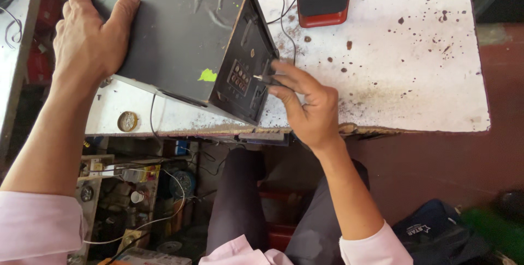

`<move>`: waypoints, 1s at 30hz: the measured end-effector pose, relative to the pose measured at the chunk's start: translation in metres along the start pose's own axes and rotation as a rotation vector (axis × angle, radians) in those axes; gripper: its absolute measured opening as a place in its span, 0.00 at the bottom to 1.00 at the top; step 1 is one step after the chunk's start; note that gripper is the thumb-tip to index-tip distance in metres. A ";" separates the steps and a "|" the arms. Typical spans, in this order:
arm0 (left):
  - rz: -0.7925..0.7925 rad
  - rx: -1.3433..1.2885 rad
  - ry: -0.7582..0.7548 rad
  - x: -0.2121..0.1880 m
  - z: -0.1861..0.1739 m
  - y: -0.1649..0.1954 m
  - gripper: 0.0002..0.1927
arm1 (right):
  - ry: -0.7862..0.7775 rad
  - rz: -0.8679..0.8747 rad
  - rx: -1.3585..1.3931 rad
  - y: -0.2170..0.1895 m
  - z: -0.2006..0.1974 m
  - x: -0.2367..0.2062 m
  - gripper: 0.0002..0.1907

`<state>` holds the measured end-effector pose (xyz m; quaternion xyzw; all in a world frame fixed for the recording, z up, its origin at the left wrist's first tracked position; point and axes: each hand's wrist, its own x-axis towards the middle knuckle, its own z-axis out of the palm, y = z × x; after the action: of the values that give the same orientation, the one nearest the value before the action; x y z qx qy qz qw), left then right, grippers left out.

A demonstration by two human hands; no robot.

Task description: The person opens a black speaker enclosure, removes the front panel to expose the internal circuit board, and uses a green test pen to probe various points on the board. The person repeatedly opens and closes the enclosure while testing the electronics.

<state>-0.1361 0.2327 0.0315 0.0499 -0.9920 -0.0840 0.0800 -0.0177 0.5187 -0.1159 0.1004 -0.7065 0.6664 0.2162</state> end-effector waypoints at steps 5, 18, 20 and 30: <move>-0.021 0.004 0.009 0.003 0.001 0.000 0.49 | 0.061 -0.145 -0.060 -0.002 0.010 0.007 0.07; 0.001 -0.002 0.006 0.008 0.004 -0.014 0.50 | 0.141 -0.198 -0.157 -0.013 0.024 0.014 0.07; 0.001 -0.006 0.005 0.007 0.004 -0.015 0.50 | 0.163 -0.179 -0.122 -0.013 0.022 0.016 0.07; -0.008 0.000 0.008 0.003 0.001 -0.011 0.50 | 0.139 -0.215 -0.158 -0.011 0.021 0.010 0.07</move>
<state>-0.1378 0.2220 0.0293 0.0543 -0.9915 -0.0843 0.0835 -0.0256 0.4985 -0.1021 0.1118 -0.7252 0.5871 0.3418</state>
